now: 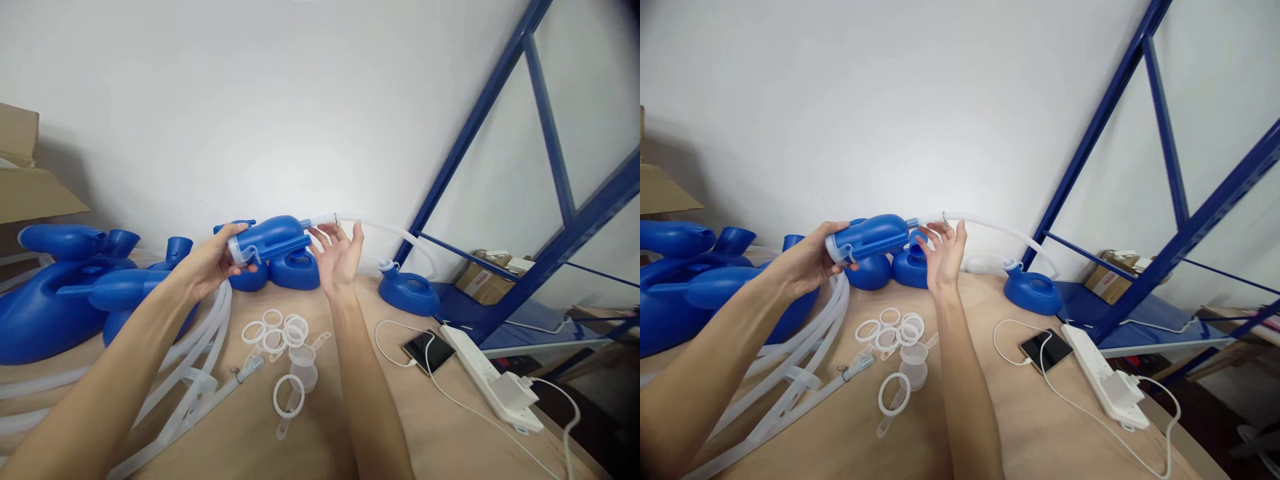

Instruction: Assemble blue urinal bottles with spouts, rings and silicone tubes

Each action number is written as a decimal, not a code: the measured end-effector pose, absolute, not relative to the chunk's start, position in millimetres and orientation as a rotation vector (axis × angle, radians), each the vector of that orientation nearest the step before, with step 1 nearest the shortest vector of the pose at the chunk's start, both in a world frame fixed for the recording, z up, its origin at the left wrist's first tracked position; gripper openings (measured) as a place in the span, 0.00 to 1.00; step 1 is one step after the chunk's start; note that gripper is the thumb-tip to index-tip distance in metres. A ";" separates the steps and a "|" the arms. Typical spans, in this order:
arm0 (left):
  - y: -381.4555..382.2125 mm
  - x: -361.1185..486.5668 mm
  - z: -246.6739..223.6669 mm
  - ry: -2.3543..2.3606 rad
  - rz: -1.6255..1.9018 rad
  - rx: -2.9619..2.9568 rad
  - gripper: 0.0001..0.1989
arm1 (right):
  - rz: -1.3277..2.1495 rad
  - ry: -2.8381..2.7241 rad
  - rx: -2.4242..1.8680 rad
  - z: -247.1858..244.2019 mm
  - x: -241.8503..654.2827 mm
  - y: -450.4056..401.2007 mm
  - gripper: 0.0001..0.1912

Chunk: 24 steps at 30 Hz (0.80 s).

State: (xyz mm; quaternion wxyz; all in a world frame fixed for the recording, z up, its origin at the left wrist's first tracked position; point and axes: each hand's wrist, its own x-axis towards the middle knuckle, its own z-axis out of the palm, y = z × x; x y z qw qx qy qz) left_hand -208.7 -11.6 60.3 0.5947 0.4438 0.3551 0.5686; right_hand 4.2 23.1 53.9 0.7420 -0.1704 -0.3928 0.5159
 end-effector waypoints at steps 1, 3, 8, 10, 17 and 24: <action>-14.9 -207.2 60.3 0.861 1.327 1.134 0.14 | 1.234 -0.796 -0.359 57.4 4.5 19.6 0.22; -22.5 -204.0 61.1 0.949 1.303 1.329 0.17 | 1.408 -0.687 -0.354 63.6 5.6 15.1 0.22; -36.6 -196.7 62.6 0.994 1.039 1.688 0.22 | 1.530 -0.554 -0.289 72.2 16.1 12.1 0.18; -41.0 -191.8 62.1 0.948 1.097 1.794 0.28 | 1.444 -0.546 -0.193 74.3 19.2 7.7 0.21; -66.0 -176.5 68.6 1.115 1.720 2.404 0.20 | 1.355 -0.570 -0.100 84.0 18.2 -15.2 0.26; -77.9 -174.2 76.5 1.235 1.600 2.181 0.25 | 1.251 -0.725 -0.082 76.7 17.4 -9.6 0.30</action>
